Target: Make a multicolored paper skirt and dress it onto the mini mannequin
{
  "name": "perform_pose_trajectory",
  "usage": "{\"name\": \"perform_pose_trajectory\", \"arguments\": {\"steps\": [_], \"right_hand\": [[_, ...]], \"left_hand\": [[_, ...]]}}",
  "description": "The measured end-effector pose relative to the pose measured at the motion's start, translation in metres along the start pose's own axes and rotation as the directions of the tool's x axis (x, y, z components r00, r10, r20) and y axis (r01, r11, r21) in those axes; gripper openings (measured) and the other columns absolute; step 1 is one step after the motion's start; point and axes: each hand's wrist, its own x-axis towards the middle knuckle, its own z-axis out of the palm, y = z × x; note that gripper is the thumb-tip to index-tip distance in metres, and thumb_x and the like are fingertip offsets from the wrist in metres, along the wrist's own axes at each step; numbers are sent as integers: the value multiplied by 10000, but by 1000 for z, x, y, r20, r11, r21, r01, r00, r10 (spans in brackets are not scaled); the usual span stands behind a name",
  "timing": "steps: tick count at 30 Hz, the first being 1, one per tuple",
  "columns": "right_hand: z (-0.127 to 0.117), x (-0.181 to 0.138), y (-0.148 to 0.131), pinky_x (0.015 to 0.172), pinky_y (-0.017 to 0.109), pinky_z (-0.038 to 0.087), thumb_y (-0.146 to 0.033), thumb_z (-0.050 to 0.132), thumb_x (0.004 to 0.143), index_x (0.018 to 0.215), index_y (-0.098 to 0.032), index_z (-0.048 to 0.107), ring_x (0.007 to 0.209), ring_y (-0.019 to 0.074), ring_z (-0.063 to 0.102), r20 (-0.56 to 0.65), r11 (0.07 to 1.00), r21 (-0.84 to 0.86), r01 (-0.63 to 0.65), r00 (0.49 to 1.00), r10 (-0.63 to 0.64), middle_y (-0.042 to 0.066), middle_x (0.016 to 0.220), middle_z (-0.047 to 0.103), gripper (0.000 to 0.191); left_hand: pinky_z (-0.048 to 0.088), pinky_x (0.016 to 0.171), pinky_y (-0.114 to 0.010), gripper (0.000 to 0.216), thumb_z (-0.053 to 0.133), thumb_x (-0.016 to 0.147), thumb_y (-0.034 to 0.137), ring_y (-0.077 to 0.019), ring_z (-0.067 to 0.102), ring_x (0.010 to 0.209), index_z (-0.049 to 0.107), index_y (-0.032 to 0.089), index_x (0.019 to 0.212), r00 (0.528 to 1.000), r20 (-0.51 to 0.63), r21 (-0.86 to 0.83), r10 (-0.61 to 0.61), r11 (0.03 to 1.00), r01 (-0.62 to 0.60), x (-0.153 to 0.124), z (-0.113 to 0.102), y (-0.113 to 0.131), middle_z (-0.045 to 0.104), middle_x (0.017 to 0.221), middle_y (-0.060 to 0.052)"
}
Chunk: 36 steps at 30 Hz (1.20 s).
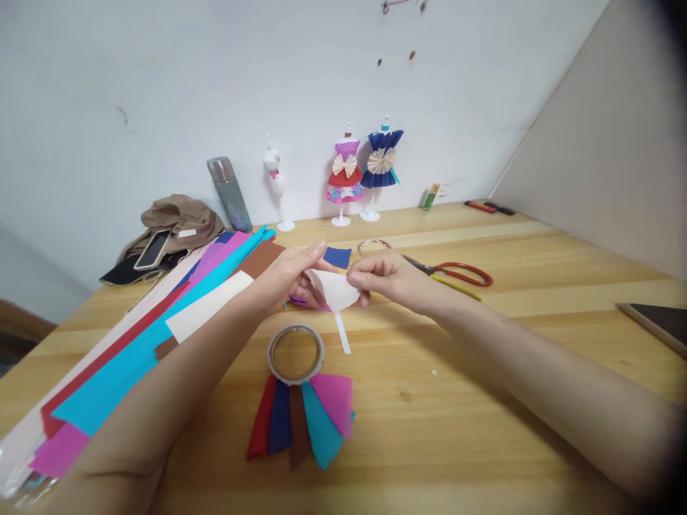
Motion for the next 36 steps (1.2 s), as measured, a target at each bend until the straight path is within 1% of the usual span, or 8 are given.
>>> {"name": "perform_pose_trajectory", "arguments": {"steps": [4,8,15,18,22,25,30,36], "right_hand": [[0,-1,0,541,257,414,-448,673,801,630,-191,639,524,112,534,8,1000,-9,-7,1000,7,-17,549,596,311],[-1,-2,0,529,247,422,-466,696,782,640,-190,634,507,110,553,28,999,4,-48,998,48,-21,540,609,316],[-4,-3,-2,593,278,517,-549,704,783,737,-189,663,565,144,642,158,994,62,-93,984,82,-5,609,675,365],[-4,-3,-2,629,275,524,-561,695,786,756,-181,677,639,144,648,126,996,65,-58,991,49,2,695,678,382],[-3,-1,2,570,243,452,-485,727,767,687,-179,664,579,113,559,68,998,-57,-17,997,21,-26,610,608,322],[-3,1,5,600,264,482,-439,743,742,682,-183,669,583,125,582,104,998,-15,-56,993,57,-23,601,626,273],[-4,-1,3,631,278,531,-373,741,737,689,-185,687,611,140,634,126,995,8,-96,988,94,-12,623,657,202],[-4,-1,-1,606,249,543,-382,753,734,738,-170,703,579,125,654,146,985,-23,-168,975,170,-8,647,683,218]], "left_hand": [[462,448,-182,401,757,742,504,-126,634,485,683,120,652,999,9,177,-40,983,38,-2,4,2,691,574,-78],[453,450,-174,237,746,768,303,-111,615,461,657,130,632,999,-10,233,-44,972,45,-4,6,5,659,518,-40],[473,472,-171,206,724,783,256,-106,616,486,655,128,637,996,27,301,-84,951,72,-6,9,7,640,517,-26],[482,476,-165,208,713,786,225,-94,607,481,630,135,618,996,13,307,-88,948,79,-5,11,5,625,512,-13],[482,467,-157,222,753,743,207,-86,593,479,600,146,594,997,-23,323,-72,943,76,-5,16,4,600,503,3],[487,473,-157,227,752,739,210,-85,589,492,595,146,588,997,-37,351,-64,934,73,-7,18,7,597,521,4],[490,485,-178,281,736,761,355,-92,586,504,636,128,629,998,7,356,-67,933,60,-8,15,9,612,570,-16],[457,471,-193,241,636,797,309,-96,550,509,606,141,626,999,29,467,-33,884,16,-4,9,6,567,555,12]]}}
